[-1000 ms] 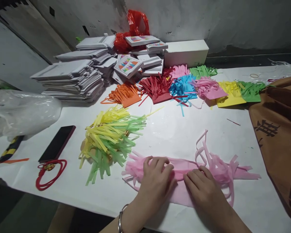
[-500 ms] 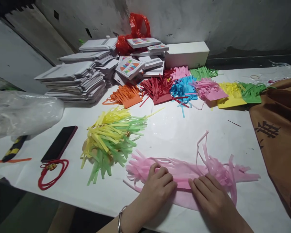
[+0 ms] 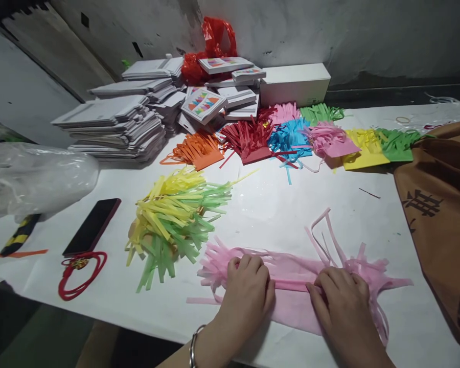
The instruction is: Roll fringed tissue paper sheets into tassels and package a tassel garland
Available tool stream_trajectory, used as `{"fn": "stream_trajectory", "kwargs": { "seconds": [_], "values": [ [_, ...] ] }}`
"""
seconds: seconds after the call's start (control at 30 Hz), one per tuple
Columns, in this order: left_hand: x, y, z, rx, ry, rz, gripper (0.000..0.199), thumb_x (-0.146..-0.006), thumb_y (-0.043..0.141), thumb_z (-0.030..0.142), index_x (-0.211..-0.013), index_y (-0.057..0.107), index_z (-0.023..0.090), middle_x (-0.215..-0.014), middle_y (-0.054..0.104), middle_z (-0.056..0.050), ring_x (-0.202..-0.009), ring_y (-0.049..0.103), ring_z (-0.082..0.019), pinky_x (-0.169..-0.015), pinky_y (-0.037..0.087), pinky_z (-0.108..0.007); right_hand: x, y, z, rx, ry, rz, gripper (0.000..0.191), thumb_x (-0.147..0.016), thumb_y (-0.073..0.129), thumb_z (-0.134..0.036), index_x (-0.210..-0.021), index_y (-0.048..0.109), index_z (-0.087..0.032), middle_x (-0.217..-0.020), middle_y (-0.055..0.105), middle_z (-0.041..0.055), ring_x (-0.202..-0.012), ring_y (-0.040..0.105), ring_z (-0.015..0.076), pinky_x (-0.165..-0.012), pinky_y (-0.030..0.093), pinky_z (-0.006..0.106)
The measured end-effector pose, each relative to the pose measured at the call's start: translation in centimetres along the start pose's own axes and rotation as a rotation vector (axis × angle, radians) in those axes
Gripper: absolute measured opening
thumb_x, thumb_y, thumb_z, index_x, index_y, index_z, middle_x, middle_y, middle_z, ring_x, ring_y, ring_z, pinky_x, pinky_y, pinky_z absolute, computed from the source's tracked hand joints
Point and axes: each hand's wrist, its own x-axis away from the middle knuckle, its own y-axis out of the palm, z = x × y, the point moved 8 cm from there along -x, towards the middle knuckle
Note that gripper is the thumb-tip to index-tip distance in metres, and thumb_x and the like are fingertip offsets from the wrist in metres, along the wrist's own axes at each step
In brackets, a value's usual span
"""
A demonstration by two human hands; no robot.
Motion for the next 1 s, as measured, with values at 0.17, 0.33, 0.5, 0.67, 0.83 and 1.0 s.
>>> {"fn": "stream_trajectory", "kwargs": {
  "seconds": [0.17,0.33,0.5,0.67,0.83,1.0],
  "values": [
    [-0.2,-0.1,0.8,0.030,0.144,0.034,0.012,-0.088,0.063,0.007,-0.088,0.062,0.019,-0.095,0.065,-0.005,-0.091,0.054,-0.024,-0.087,0.035,-0.045,-0.1,-0.8,-2.9,-0.044,-0.182,0.122,0.021,-0.101,0.046,-0.012,-0.106,0.065,-0.019,-0.104,0.066,0.0075,-0.102,0.058,0.0257,-0.102,0.032,0.051],
    [-0.2,-0.4,1.9,0.014,0.381,-0.016,0.010,-0.088,0.067,0.010,-0.086,0.063,0.019,-0.093,0.065,-0.002,-0.092,0.053,-0.023,-0.091,0.032,-0.046,-0.2,1.2,-5.8,-0.158,-0.396,-0.018,0.029,-0.101,0.039,-0.007,-0.086,0.063,-0.015,-0.081,0.058,0.0044,-0.079,0.048,0.0199,-0.082,0.039,0.037],
    [0.0,-0.6,2.3,-0.061,0.508,0.061,0.012,-0.094,0.062,0.013,-0.084,0.064,0.018,-0.086,0.065,-0.002,-0.087,0.052,-0.022,-0.095,0.031,-0.049,-0.8,1.6,-5.6,-0.147,-0.349,0.000,0.017,-0.098,0.052,-0.009,-0.086,0.060,-0.016,-0.081,0.056,0.0034,-0.079,0.047,0.0205,-0.077,0.035,0.036],
    [-0.5,-0.4,1.5,0.084,0.428,0.036,0.007,-0.090,0.061,0.012,-0.087,0.063,0.018,-0.092,0.067,-0.003,-0.088,0.054,-0.020,-0.086,0.035,-0.040,-1.0,2.6,-6.5,-0.108,-0.394,-0.006,0.027,-0.095,0.042,-0.001,-0.080,0.058,-0.016,-0.078,0.054,0.0044,-0.076,0.045,0.0212,-0.078,0.036,0.038],
    [-0.3,-0.4,1.4,0.120,0.416,0.023,0.014,-0.094,0.054,0.007,-0.089,0.061,0.018,-0.095,0.068,-0.004,-0.090,0.054,-0.021,-0.088,0.034,-0.041,-0.7,2.4,-6.0,-0.087,-0.408,-0.016,0.026,-0.089,0.042,0.004,-0.083,0.059,-0.015,-0.079,0.055,0.0051,-0.077,0.045,0.0215,-0.083,0.037,0.039],
    [0.2,-0.3,0.2,0.206,0.323,0.075,0.012,-0.096,0.057,0.011,-0.090,0.063,0.019,-0.096,0.068,-0.003,-0.093,0.054,-0.022,-0.088,0.034,-0.042,0.5,0.7,-3.0,-0.117,-0.331,-0.030,0.034,-0.088,0.040,0.007,-0.101,0.062,-0.015,-0.094,0.061,0.0063,-0.092,0.053,0.0220,-0.097,0.035,0.042]
  ]
}}
